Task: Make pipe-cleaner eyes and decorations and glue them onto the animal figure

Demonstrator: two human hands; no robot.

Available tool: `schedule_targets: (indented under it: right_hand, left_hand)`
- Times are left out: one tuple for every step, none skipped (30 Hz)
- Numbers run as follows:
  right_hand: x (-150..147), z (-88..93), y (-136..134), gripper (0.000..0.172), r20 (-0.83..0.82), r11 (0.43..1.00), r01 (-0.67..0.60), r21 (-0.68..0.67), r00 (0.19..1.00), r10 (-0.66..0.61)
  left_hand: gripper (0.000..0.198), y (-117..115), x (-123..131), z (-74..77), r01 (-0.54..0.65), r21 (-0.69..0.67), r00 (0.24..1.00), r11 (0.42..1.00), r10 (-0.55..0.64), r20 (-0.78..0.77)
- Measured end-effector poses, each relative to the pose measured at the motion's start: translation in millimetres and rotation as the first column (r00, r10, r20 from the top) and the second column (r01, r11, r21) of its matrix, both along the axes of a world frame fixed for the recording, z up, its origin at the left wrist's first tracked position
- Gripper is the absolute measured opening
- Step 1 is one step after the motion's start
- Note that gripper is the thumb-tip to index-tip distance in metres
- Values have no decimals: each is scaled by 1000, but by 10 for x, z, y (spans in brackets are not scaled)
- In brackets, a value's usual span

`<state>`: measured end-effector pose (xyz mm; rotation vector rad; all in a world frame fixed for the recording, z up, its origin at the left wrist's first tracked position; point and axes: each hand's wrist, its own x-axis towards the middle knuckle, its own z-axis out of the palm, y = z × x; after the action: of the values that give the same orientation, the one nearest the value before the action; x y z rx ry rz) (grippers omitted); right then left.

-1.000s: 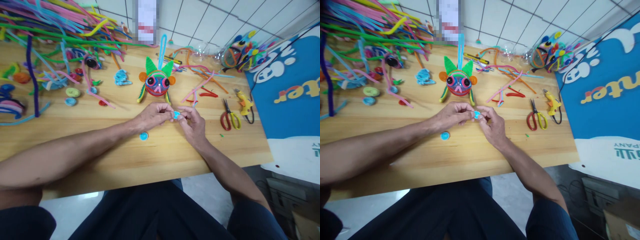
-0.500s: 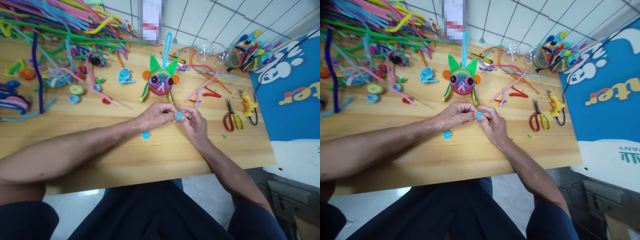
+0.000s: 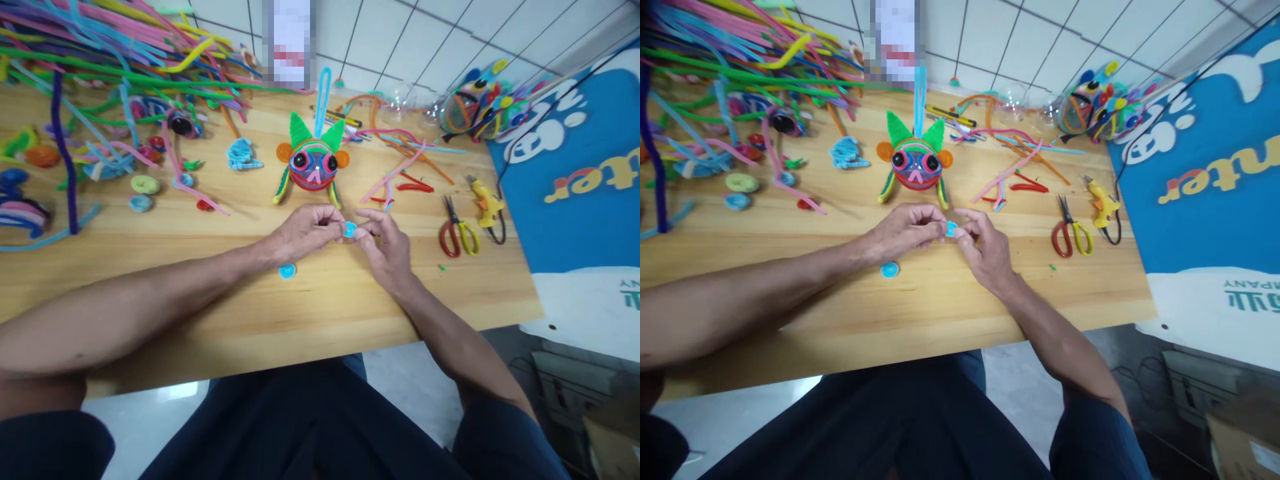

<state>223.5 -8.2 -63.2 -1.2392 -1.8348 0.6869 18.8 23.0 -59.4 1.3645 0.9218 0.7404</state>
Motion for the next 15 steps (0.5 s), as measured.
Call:
schedule_targets:
  right_hand:
    - [57,29,8,27,-25,999,43,-1,999,-43]
    - [149,61,22,28,-54,995,104,-2,993,-104]
    - [279,92,40,27,-81,984,176,-5,981,-176]
    - [450,121,61,26,-99,966,257,-8,962,-256]
    - [659,148,80,25,-106,938,346,-6,933,-344]
    - [899,171,95,24,-95,898,439,0,894,-437]
    - [1159,191,104,23,-71,839,544,16,837,-542]
    - [1424,206,107,21,-46,753,656,44,755,-654]
    - [1679,216,109,20,-21,653,753,73,656,-754]
    - [1911,219,114,20,31,566,817,106,566,-824]
    - [2111,215,127,21,99,485,862,145,475,-874]
    - [2273,207,152,22,179,424,891,163,396,-901]
    - [2397,194,192,24,256,383,906,178,333,-907]
    - [2486,180,248,26,330,366,912,182,294,-897]
    - [2547,165,319,27,398,368,914,170,278,-874]
  left_hand:
    - [11,0,-1,5,-8,1,1000,1000,8,-14]
    - [11,-2,-3,11,-14,5,1000,1000,14,-27]
    - [12,-5,-6,18,-23,10,999,1000,23,-40]
    - [13,-7,-8,25,-27,20,998,999,28,-55]
    - [14,-9,-11,30,-29,31,997,999,31,-67]
    - [15,-8,-14,33,-37,39,997,999,39,-72]
    - [15,-6,-16,35,-42,42,996,998,45,-75]
    - [16,-4,-18,35,-38,44,996,998,41,-81]
    - [17,-2,-18,33,-35,46,996,998,39,-83]
    - [17,-1,-19,30,-31,49,996,998,35,-86]
    - [18,-1,-19,25,-27,53,996,998,32,-87]
    - [18,-2,-20,18,-29,58,996,998,34,-87]
    - [18,-4,-20,9,-33,63,995,997,39,-88]
    - [18,-6,-22,-2,-35,67,995,997,42,-91]
    - [17,-7,-23,-15,-36,69,994,997,43,-96]
